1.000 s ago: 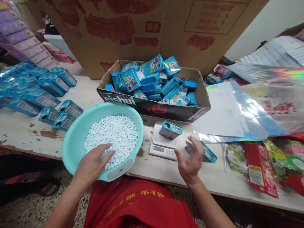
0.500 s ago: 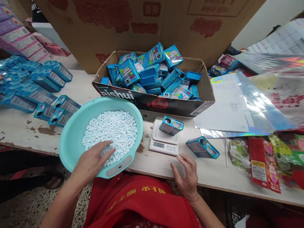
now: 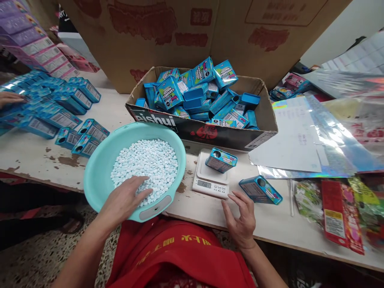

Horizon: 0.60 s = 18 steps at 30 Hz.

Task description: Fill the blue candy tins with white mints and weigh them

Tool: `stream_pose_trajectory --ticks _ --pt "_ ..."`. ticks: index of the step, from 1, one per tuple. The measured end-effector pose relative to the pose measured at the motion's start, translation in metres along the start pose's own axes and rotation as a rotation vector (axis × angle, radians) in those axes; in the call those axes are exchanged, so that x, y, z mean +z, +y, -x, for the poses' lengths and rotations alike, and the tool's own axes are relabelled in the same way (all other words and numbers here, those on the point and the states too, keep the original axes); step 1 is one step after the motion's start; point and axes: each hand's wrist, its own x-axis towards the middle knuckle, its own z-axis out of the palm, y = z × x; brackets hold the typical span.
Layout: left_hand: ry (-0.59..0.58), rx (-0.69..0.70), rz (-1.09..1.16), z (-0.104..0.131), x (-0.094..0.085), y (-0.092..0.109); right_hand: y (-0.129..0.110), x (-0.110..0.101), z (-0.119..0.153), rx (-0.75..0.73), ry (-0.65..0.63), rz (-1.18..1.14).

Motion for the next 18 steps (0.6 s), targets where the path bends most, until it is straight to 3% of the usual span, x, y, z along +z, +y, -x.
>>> stream_pose_trajectory --ticks 6,11,15,18 --pt "-0.028 -0.058 0.040 0.001 -0.002 0.003 -0.001 0.019 -0.041 0.109 0.133 -0.128" --pt "0.023 -0.054 0.058 0.003 -0.002 0.003 -0.001 0.033 -0.067 0.229 0.174 -0.276" --pt "0.042 -0.036 0.063 0.004 -0.001 0.005 0.004 0.039 -0.077 0.395 0.135 -0.364" --pt "0.054 -0.020 0.086 0.004 -0.001 0.004 0.009 0.044 -0.084 0.538 0.024 -0.427"
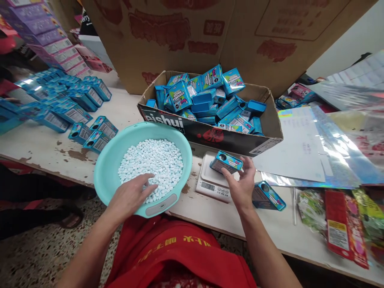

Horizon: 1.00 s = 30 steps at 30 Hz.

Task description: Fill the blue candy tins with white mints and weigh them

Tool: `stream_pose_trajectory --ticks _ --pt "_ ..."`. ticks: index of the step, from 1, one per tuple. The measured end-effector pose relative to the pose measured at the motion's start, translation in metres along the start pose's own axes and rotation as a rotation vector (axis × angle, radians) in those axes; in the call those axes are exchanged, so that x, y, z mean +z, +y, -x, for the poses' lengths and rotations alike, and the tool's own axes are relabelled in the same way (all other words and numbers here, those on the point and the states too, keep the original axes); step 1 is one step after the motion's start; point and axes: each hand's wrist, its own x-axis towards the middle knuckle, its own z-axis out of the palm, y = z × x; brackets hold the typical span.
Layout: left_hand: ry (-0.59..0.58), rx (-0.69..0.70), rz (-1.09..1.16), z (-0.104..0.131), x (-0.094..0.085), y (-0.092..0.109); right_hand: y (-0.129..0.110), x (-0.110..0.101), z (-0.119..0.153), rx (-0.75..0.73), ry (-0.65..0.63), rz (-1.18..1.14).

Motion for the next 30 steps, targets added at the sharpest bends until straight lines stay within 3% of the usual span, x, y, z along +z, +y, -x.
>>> stream_pose_trajectory --ticks 2,4,8,13,16,19,22,24,27,30 --pt "0.022 -0.004 0.046 0.000 0.000 -0.001 -0.002 0.001 -0.006 0.079 -0.072 0.007" --pt "0.075 -0.029 0.154 0.000 -0.001 -0.001 -0.010 0.001 -0.011 0.069 -0.118 0.055" --pt "0.194 -0.145 0.715 -0.004 -0.007 0.015 -0.050 0.004 -0.016 -0.226 -0.198 0.158" --pt "0.147 -0.270 1.723 -0.028 -0.020 0.059 -0.103 0.033 -0.016 -0.614 -0.330 0.182" --pt "0.115 -0.398 1.977 -0.045 -0.022 0.076 -0.115 0.060 -0.016 -0.756 -0.461 0.273" --pt "0.126 -0.492 2.050 -0.055 -0.018 0.079 -0.118 0.079 -0.016 -0.782 -0.470 0.300" --pt "0.141 -0.486 2.043 -0.055 -0.017 0.074 -0.120 0.081 -0.014 -0.735 -0.458 0.238" --pt "0.134 -0.407 1.907 -0.049 -0.018 0.066 -0.117 0.074 -0.013 -0.635 -0.468 0.156" --pt "0.184 -0.144 1.306 -0.032 -0.019 0.047 -0.098 0.054 -0.014 -0.381 -0.385 0.001" --pt "0.398 -0.037 0.518 -0.014 -0.013 0.023 -0.066 0.028 -0.015 -0.161 -0.251 -0.119"
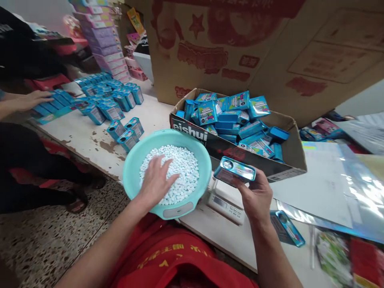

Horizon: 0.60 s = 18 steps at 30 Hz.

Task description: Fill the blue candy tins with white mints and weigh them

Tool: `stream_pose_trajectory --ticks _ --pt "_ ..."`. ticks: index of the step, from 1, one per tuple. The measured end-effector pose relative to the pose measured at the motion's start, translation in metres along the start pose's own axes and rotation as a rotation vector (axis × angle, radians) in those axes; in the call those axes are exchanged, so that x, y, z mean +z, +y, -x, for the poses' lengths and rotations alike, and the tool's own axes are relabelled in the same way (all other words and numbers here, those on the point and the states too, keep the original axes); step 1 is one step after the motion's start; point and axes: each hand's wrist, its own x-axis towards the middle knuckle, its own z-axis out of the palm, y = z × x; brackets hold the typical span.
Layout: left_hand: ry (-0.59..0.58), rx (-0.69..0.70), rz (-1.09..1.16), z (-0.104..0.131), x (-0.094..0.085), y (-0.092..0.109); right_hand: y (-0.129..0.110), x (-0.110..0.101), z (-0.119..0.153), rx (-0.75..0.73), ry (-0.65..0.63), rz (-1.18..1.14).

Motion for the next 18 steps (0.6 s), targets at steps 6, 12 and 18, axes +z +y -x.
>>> stream_pose_trajectory --ticks 6,12,18 --pt "-0.131 0.206 -0.396 0.012 0.003 -0.029 0.050 -0.031 0.016 0.176 0.087 0.019" --pt "-0.244 0.131 -0.329 0.007 0.001 -0.025 0.066 -0.037 0.022 0.230 0.055 0.048" --pt "-0.251 0.081 -0.338 0.006 -0.002 -0.027 0.048 -0.051 0.040 0.104 0.205 0.180"
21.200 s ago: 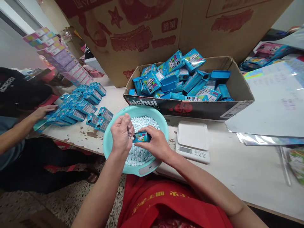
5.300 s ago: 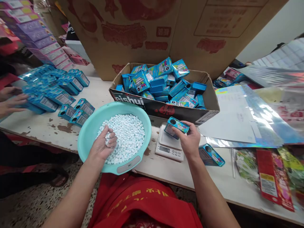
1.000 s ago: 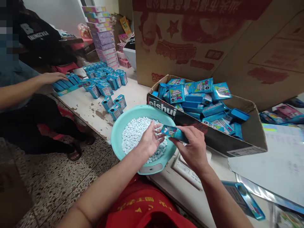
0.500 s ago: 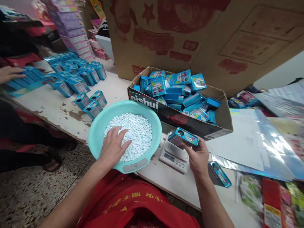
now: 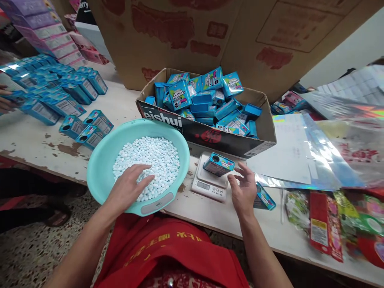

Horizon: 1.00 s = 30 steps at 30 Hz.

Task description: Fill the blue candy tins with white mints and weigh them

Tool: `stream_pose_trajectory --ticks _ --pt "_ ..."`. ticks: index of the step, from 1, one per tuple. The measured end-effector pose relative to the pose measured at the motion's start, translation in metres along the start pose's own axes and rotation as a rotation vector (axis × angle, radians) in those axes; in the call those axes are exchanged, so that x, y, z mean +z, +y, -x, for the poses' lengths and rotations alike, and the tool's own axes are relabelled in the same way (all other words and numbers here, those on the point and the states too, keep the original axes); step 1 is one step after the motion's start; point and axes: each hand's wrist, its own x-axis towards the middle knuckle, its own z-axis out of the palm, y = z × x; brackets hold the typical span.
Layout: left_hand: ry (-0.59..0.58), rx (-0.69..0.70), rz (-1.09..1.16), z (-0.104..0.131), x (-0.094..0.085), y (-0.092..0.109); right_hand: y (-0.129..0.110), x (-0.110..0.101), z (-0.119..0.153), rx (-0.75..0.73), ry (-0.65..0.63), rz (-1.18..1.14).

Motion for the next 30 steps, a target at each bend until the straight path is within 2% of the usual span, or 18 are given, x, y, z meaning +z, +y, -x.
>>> stream_pose_trajectory --ticks 3,5,12,16,20,23,27,30 --pt "-0.018 -0.025 0.003 -0.001 -0.001 0.001 -0.004 -0.013 0.019 -0.095 0.086 0.007" --pt "-0.029 -0.037 0.005 -0.001 -0.002 0.003 -0.002 -0.020 0.037 -0.159 0.097 0.063" --pt "0.022 -0.014 0.024 -0.003 -0.002 0.002 0.015 -0.036 0.098 -0.343 -0.047 0.291" --pt "0.095 0.067 -0.016 -0.003 0.000 0.001 0.021 -0.038 0.111 -0.349 -0.068 0.307" --pt "0.129 0.151 -0.059 -0.005 0.000 0.007 0.023 -0.040 0.109 -0.335 -0.058 0.319" --pt "0.142 0.236 -0.077 -0.014 -0.004 0.027 0.025 -0.043 0.106 -0.342 -0.045 0.329" --pt "0.135 0.440 -0.052 -0.037 -0.008 0.071 0.026 -0.047 0.105 -0.335 -0.013 0.331" --pt "0.091 0.540 0.026 -0.051 -0.004 0.099 0.020 -0.040 0.101 -0.274 0.024 0.286"
